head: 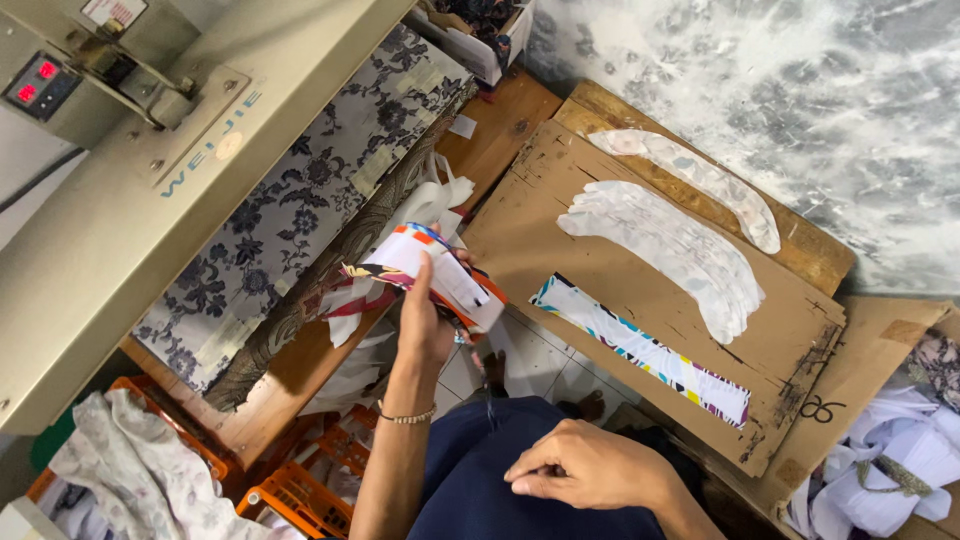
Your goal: The person folds white fabric pieces and stacks them on a wooden board. They then pick up a bundle of colorful patterned fabric strips, separate them, and fold them individually before placing them into a cardboard box.
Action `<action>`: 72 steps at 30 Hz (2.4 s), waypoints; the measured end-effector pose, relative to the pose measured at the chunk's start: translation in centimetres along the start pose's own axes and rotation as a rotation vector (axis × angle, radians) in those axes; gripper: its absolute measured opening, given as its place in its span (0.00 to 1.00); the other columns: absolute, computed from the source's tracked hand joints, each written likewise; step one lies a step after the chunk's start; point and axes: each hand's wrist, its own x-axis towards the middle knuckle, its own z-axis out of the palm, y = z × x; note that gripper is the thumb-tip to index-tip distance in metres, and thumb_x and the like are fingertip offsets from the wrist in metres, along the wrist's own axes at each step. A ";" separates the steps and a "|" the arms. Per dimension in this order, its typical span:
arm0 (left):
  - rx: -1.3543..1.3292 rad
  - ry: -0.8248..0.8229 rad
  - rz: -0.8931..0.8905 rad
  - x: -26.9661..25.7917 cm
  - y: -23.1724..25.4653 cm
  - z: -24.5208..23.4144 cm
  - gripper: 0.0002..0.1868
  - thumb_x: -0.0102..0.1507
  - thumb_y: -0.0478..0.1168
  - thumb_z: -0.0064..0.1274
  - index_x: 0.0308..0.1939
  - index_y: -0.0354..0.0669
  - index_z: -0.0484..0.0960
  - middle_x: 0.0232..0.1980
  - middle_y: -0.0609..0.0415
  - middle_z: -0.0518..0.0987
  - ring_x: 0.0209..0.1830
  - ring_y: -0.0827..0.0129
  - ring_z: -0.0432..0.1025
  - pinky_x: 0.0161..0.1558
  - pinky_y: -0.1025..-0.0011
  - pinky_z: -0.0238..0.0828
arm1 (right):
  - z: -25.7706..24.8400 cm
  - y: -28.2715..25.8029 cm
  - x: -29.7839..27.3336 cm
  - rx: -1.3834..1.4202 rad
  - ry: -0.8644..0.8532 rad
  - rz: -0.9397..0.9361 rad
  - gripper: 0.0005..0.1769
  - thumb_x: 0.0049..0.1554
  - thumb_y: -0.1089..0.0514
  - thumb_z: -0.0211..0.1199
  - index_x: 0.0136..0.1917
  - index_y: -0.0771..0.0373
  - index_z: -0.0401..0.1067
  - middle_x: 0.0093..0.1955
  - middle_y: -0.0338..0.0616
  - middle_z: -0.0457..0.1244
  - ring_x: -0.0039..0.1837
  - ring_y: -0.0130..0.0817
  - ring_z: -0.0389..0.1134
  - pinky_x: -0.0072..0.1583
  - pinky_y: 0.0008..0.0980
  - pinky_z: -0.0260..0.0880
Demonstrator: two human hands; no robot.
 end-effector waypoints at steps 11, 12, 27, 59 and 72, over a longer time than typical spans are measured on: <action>-0.034 -0.202 -0.091 -1.5 2.3 7.4 0.30 0.71 0.52 0.40 0.76 0.50 0.60 0.57 0.44 0.78 0.56 0.59 0.75 0.59 0.57 0.74 | -2.8 5.2 8.3 -0.250 0.918 -0.214 0.71 0.38 0.57 0.82 0.80 0.70 0.38 0.73 0.69 0.54 0.73 0.63 0.58 0.69 0.48 0.60; -0.020 -0.226 -0.096 -1.4 2.1 7.7 0.29 0.71 0.51 0.40 0.76 0.51 0.59 0.57 0.44 0.78 0.56 0.59 0.75 0.59 0.57 0.74 | -3.0 5.5 8.7 -0.171 0.913 -0.197 0.74 0.36 0.58 0.82 0.81 0.69 0.35 0.73 0.69 0.54 0.74 0.62 0.58 0.70 0.48 0.60; 0.427 -0.483 0.346 4.0 1.9 17.1 0.38 0.73 0.52 0.45 0.79 0.31 0.54 0.78 0.49 0.59 0.80 0.70 0.50 0.79 0.70 0.39 | -11.8 5.2 -1.1 0.346 0.491 -0.250 0.51 0.43 0.55 0.56 0.80 0.67 0.55 0.68 0.50 0.64 0.68 0.39 0.66 0.68 0.37 0.65; 0.313 0.053 0.342 6.4 -3.4 14.8 0.28 0.64 0.49 0.62 0.59 0.36 0.69 0.33 0.62 0.68 0.26 0.81 0.62 0.30 0.78 0.60 | -7.5 7.0 2.4 1.287 0.235 -0.206 0.29 0.60 0.49 0.45 0.61 0.75 0.68 0.44 0.59 0.66 0.38 0.43 0.68 0.43 0.40 0.73; 0.336 0.113 0.199 6.8 -1.6 10.8 0.22 0.65 0.55 0.60 0.27 0.50 0.68 0.22 0.64 0.65 0.15 0.77 0.61 0.20 0.73 0.60 | -2.7 11.0 7.6 1.360 0.211 -0.105 0.28 0.65 0.47 0.42 0.62 0.71 0.70 0.53 0.55 0.69 0.54 0.41 0.72 0.60 0.37 0.73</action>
